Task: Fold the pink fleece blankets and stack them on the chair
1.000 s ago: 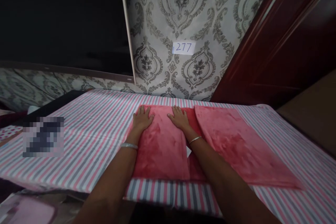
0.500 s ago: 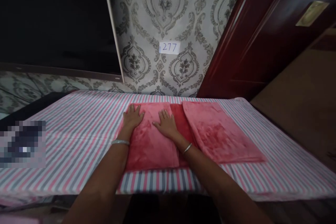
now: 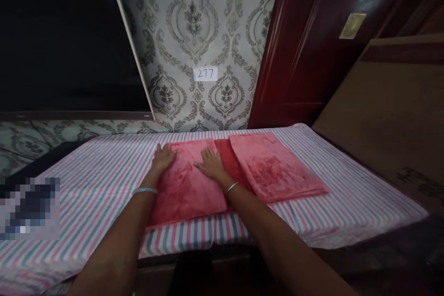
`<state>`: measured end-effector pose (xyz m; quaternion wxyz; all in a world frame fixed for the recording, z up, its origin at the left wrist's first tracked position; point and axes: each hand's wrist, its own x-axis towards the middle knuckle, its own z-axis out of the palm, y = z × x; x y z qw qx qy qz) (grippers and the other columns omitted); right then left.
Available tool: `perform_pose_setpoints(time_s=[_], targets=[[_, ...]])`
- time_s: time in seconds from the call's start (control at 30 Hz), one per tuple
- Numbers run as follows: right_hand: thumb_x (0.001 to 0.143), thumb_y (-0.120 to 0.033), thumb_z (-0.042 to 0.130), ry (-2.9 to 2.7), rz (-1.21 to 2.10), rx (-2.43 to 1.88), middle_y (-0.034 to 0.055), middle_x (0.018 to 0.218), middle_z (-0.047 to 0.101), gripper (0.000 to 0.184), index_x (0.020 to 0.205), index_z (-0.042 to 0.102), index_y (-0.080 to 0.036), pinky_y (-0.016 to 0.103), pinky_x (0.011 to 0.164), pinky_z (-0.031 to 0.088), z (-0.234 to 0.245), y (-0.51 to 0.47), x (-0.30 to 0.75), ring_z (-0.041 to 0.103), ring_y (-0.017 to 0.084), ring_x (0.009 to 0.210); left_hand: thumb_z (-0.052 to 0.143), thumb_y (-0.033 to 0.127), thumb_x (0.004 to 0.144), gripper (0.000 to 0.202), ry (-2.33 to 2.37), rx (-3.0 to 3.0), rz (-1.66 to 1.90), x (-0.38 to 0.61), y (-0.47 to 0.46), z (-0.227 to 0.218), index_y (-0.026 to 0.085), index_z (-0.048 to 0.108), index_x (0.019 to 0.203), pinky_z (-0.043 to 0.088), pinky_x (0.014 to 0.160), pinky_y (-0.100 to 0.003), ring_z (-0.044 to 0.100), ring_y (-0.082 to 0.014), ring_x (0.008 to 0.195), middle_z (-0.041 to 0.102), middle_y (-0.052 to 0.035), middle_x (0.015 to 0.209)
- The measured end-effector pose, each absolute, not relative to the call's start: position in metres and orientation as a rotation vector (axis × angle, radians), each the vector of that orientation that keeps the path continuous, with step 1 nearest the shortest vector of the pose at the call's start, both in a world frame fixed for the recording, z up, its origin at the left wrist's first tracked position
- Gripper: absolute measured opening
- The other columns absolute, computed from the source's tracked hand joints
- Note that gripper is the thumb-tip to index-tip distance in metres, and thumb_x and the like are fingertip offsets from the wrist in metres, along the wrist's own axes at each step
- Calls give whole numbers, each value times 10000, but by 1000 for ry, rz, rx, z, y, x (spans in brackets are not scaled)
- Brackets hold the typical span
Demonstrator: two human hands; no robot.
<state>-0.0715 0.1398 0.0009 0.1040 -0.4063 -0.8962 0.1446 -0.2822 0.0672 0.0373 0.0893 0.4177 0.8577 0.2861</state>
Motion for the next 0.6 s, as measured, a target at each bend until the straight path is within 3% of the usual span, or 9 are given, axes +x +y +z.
perform_pose_setpoints(time_s=[0.07, 0.17, 0.3, 0.37, 0.47, 0.6], targets=[[1033, -609, 369, -2639, 439, -1200, 185, 1721, 192, 784, 1631, 292, -108, 544, 1275, 108, 2, 140, -72, 108, 274, 1612, 583, 393, 919, 677, 2497, 1143, 979, -289, 49, 40, 130, 483, 1535, 423, 1180, -438, 476, -342, 1457, 469, -187, 1597], [1035, -570, 401, -2629, 505, -1192, 176, 1723, 196, 754, 1624, 307, -110, 541, 1283, 84, 7, 142, -71, 109, 267, 1612, 593, 391, 931, 686, 2466, 1070, 1024, -295, 12, 38, 64, 469, 1520, 574, 987, -412, 711, -307, 1157, 716, -201, 1281], [1042, -486, 423, -2577, 599, -1211, 163, 1703, 277, 654, 1601, 376, -150, 570, 1279, 116, 18, 138, -63, 188, 279, 1597, 763, 416, 847, 761, 2200, 808, 1328, -295, -38, 28, 66, 513, 1474, 622, 757, -334, 774, -247, 834, 786, -159, 1002], [1016, -411, 499, -2502, 568, -1191, 173, 1680, 332, 612, 1567, 442, -151, 584, 1272, 142, 22, 130, -59, 233, 307, 1581, 881, 408, 733, 802, 2031, 671, 1444, -292, -55, 25, 101, 585, 1412, 623, 753, -343, 771, -251, 803, 792, -145, 966], [970, -299, 572, -2433, 551, -1071, 143, 1629, 438, 554, 1507, 536, -169, 476, 1264, 246, 26, 114, -58, 343, 278, 1532, 967, 426, 594, 734, 1860, 664, 1438, -284, -67, 26, 146, 719, 1226, 622, 809, -367, 769, -281, 861, 798, -148, 1001], [964, -337, 595, -2243, 982, -943, 149, 1462, 614, 564, 1499, 543, -167, 370, 1087, 481, 34, 95, -70, 604, 255, 1288, 974, 406, 575, 655, 1634, 762, 1403, -265, -63, 39, 164, 758, 1145, 612, 851, -367, 761, -301, 954, 793, -160, 1061]])
